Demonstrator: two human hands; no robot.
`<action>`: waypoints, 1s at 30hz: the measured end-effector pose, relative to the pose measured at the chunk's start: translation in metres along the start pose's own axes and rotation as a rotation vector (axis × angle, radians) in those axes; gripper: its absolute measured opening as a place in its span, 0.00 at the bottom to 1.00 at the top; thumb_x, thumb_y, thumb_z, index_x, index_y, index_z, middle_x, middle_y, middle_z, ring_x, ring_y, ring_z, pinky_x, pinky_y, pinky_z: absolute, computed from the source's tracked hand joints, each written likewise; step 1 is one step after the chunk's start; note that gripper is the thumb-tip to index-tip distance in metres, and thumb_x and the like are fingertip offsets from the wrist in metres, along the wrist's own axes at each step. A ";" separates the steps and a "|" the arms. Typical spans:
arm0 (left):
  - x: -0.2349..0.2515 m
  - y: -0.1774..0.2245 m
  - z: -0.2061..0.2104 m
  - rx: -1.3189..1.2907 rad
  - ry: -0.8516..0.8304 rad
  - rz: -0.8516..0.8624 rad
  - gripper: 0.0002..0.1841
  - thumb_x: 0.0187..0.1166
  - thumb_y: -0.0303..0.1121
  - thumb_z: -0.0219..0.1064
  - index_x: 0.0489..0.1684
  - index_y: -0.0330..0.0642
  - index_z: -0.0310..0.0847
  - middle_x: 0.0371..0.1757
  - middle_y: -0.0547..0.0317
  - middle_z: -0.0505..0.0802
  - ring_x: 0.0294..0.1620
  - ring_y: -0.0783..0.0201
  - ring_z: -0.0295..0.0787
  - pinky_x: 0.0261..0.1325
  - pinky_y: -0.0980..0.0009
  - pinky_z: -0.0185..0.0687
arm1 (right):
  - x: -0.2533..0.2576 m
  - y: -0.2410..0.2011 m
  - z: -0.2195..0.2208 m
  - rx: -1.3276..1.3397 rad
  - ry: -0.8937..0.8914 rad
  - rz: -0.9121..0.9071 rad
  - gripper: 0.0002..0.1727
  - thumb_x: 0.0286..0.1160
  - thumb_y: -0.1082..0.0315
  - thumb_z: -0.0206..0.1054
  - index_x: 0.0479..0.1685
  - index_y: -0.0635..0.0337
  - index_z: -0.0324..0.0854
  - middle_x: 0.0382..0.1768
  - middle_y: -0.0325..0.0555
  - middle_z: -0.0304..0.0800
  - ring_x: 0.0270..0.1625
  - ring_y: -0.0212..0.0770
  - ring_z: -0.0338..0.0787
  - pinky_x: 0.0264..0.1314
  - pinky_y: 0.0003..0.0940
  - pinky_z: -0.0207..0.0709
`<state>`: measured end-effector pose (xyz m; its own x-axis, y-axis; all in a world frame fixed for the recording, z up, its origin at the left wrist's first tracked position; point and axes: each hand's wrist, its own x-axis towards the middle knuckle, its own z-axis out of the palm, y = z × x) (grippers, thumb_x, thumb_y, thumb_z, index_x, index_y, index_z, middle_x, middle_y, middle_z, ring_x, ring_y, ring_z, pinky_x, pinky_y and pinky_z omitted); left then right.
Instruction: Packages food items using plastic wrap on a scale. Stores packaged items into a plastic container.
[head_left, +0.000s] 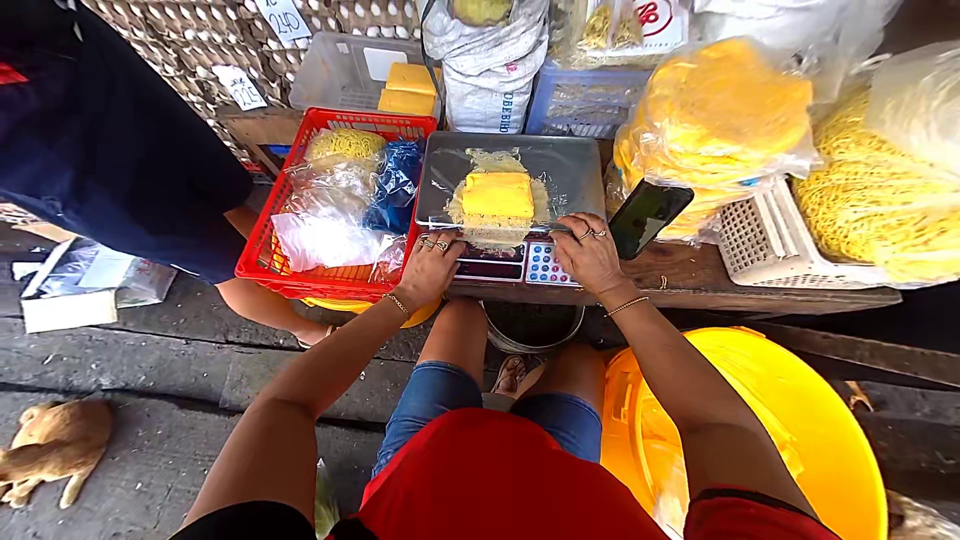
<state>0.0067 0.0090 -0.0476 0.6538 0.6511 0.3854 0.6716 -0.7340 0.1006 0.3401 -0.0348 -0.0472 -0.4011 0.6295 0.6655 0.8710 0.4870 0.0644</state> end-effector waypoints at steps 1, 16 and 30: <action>0.000 -0.001 0.000 0.004 -0.001 -0.008 0.15 0.79 0.30 0.69 0.61 0.33 0.86 0.68 0.34 0.86 0.73 0.33 0.80 0.71 0.37 0.74 | 0.001 0.000 -0.002 0.015 0.006 0.009 0.14 0.82 0.69 0.59 0.53 0.63 0.90 0.63 0.61 0.88 0.70 0.66 0.83 0.76 0.58 0.72; 0.009 -0.021 -0.033 -0.080 0.201 0.126 0.13 0.83 0.30 0.58 0.46 0.33 0.88 0.55 0.40 0.93 0.61 0.40 0.90 0.63 0.44 0.83 | 0.005 0.007 0.001 0.194 0.066 0.127 0.16 0.84 0.63 0.60 0.47 0.62 0.92 0.60 0.59 0.89 0.70 0.64 0.82 0.76 0.56 0.72; 0.109 -0.050 -0.045 -0.813 0.253 -0.413 0.09 0.85 0.27 0.62 0.55 0.31 0.81 0.40 0.52 0.90 0.36 0.69 0.85 0.48 0.70 0.83 | 0.089 0.032 -0.001 0.960 0.018 0.849 0.29 0.96 0.53 0.40 0.69 0.68 0.76 0.42 0.50 0.89 0.42 0.35 0.90 0.53 0.33 0.84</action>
<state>0.0288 0.1076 0.0311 0.2599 0.8982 0.3545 0.3224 -0.4268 0.8449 0.3330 0.0357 0.0148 0.1878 0.9514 0.2440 0.2944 0.1825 -0.9381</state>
